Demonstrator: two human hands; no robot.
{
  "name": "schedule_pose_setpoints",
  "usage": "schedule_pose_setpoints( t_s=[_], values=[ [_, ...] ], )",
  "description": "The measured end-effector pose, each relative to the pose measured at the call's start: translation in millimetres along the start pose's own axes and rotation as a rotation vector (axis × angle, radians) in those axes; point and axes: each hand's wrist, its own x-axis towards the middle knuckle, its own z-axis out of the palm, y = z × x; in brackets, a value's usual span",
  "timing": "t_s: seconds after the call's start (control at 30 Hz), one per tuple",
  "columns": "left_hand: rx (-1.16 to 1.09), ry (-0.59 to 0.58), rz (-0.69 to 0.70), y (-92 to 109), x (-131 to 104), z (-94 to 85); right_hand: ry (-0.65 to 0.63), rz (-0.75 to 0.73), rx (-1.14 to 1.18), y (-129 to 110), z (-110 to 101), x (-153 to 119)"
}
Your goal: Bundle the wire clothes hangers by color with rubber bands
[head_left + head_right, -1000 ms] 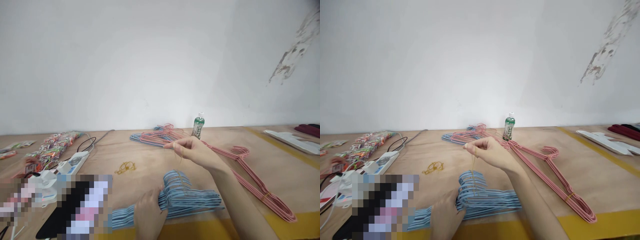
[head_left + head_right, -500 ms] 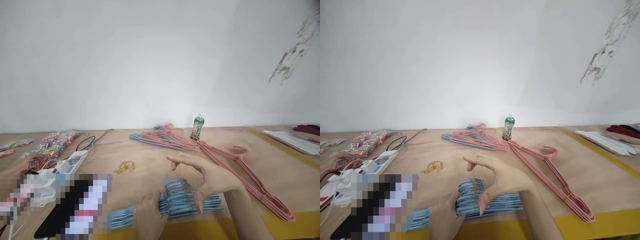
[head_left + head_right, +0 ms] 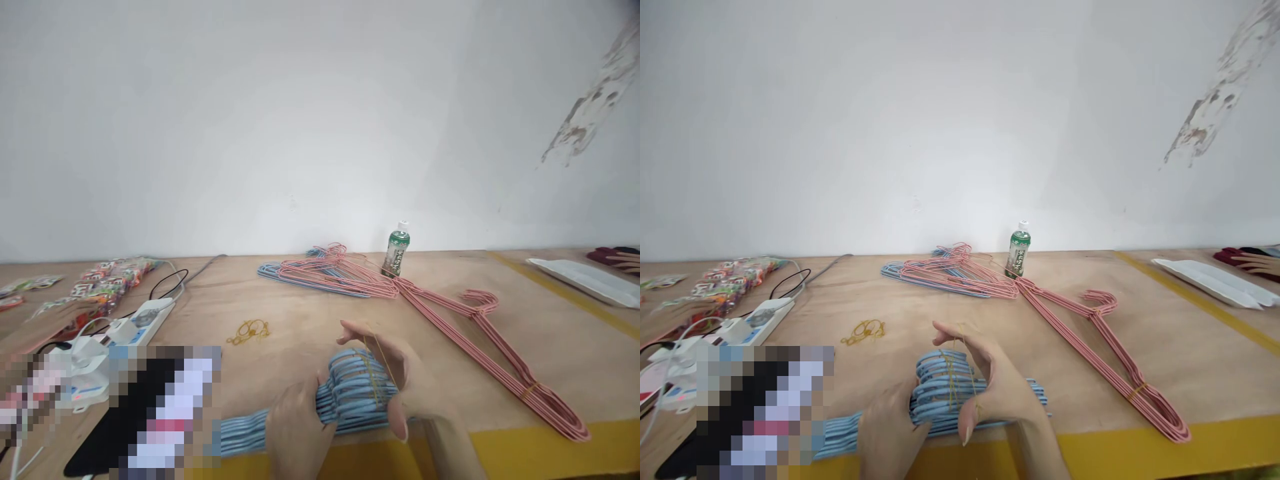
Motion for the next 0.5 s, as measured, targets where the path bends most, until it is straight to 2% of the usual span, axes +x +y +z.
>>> schedule_pose_setpoints(
  t_s=[0.1,0.23,0.5],
  values=[
    [0.013,0.025,-0.001,-0.1,0.1,1.8,0.107,0.029,0.128,11.0,10.0,-10.4],
    [0.045,0.04,0.002,0.7,-1.2,2.2,0.185,0.122,0.204,19.5,16.6,-22.5],
    [0.059,0.056,0.008,0.6,0.3,3.3,0.179,0.18,0.255,16.3,24.4,-24.0]
  ],
)
